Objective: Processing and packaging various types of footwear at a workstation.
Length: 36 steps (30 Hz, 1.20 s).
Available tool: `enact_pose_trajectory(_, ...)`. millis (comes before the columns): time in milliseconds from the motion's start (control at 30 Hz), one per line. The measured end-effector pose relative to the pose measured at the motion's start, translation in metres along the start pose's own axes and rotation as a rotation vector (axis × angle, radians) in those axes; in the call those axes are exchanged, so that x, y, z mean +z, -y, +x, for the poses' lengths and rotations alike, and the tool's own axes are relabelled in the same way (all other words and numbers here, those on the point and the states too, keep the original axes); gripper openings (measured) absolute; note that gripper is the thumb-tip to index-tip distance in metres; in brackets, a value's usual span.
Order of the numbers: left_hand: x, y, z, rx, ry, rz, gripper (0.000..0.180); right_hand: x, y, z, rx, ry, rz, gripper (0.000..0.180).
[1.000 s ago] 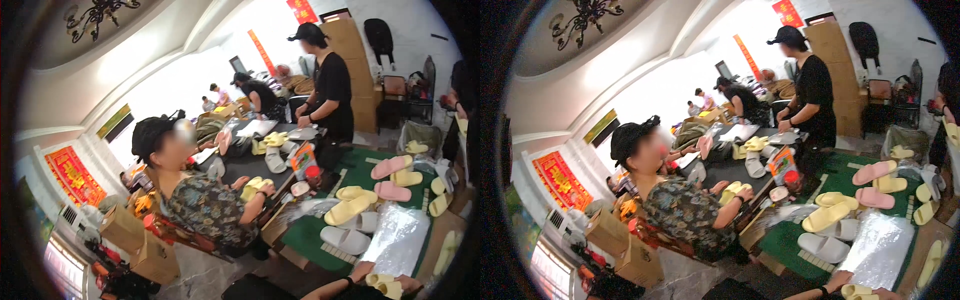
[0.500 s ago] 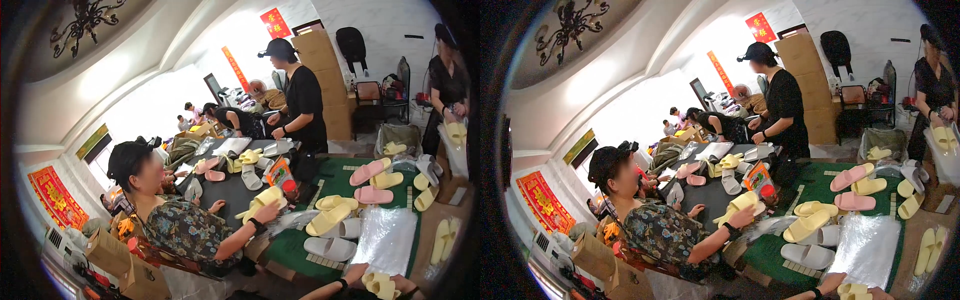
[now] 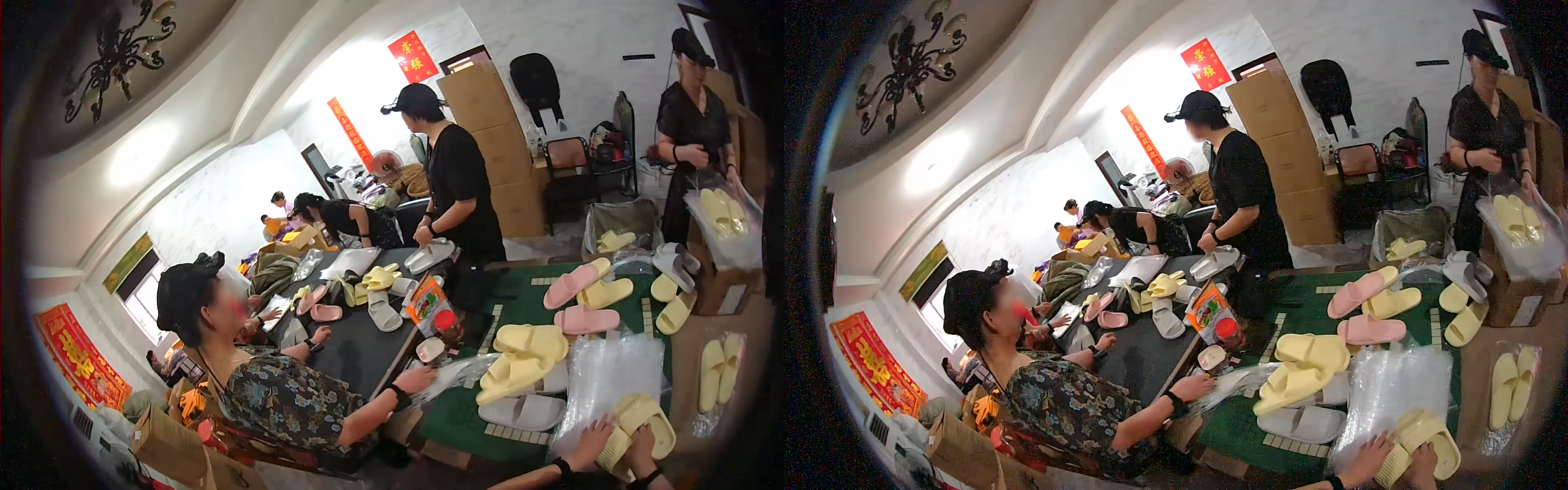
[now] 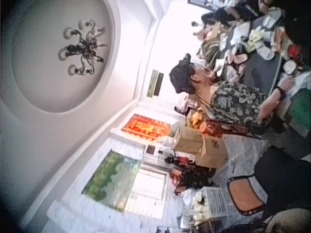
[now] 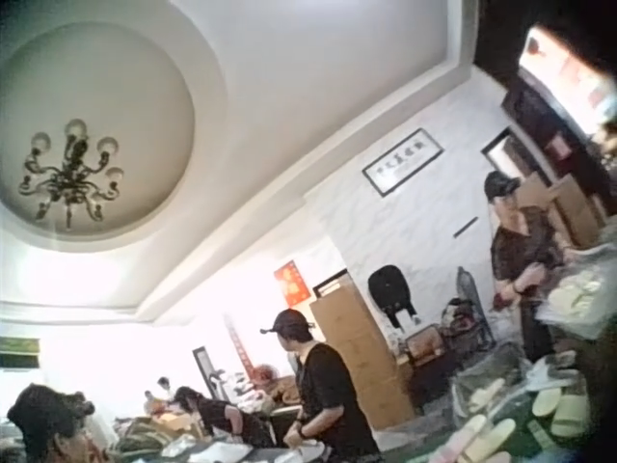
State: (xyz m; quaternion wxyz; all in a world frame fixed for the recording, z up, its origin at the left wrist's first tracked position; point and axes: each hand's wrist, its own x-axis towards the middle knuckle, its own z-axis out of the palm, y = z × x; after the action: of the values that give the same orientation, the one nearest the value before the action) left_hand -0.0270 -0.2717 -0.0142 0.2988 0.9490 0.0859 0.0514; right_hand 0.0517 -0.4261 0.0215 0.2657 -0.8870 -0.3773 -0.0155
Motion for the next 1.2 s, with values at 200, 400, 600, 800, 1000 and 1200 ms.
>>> enact_pose_trajectory(200,-0.040,-0.035,-0.018,-0.013,0.133,0.388,0.058,0.035,-0.035,-0.017,0.103,0.020,-0.099,0.041)
enact_pose_trajectory(400,-0.017,-0.020,-0.031,0.161,0.227,0.207,0.065,0.065,-0.052,-0.031,-0.044,-0.017,-0.013,0.037)
enact_pose_trajectory(600,-0.058,-0.043,-0.019,0.249,0.122,0.011,0.055,0.048,-0.037,0.012,-0.050,-0.030,-0.186,0.014)
enact_pose_trajectory(800,-0.037,-0.043,-0.022,0.314,0.109,-0.104,0.054,0.065,-0.053,0.024,0.124,0.060,-0.147,0.016)
enact_pose_trajectory(1000,-0.046,-0.054,-0.024,0.273,0.208,-0.177,0.046,0.023,0.001,0.055,0.177,-0.158,-0.091,0.024)
enact_pose_trajectory(1200,-0.069,-0.079,-0.021,0.311,0.270,-0.566,0.035,0.009,0.010,0.091,0.445,-0.199,0.051,0.028)
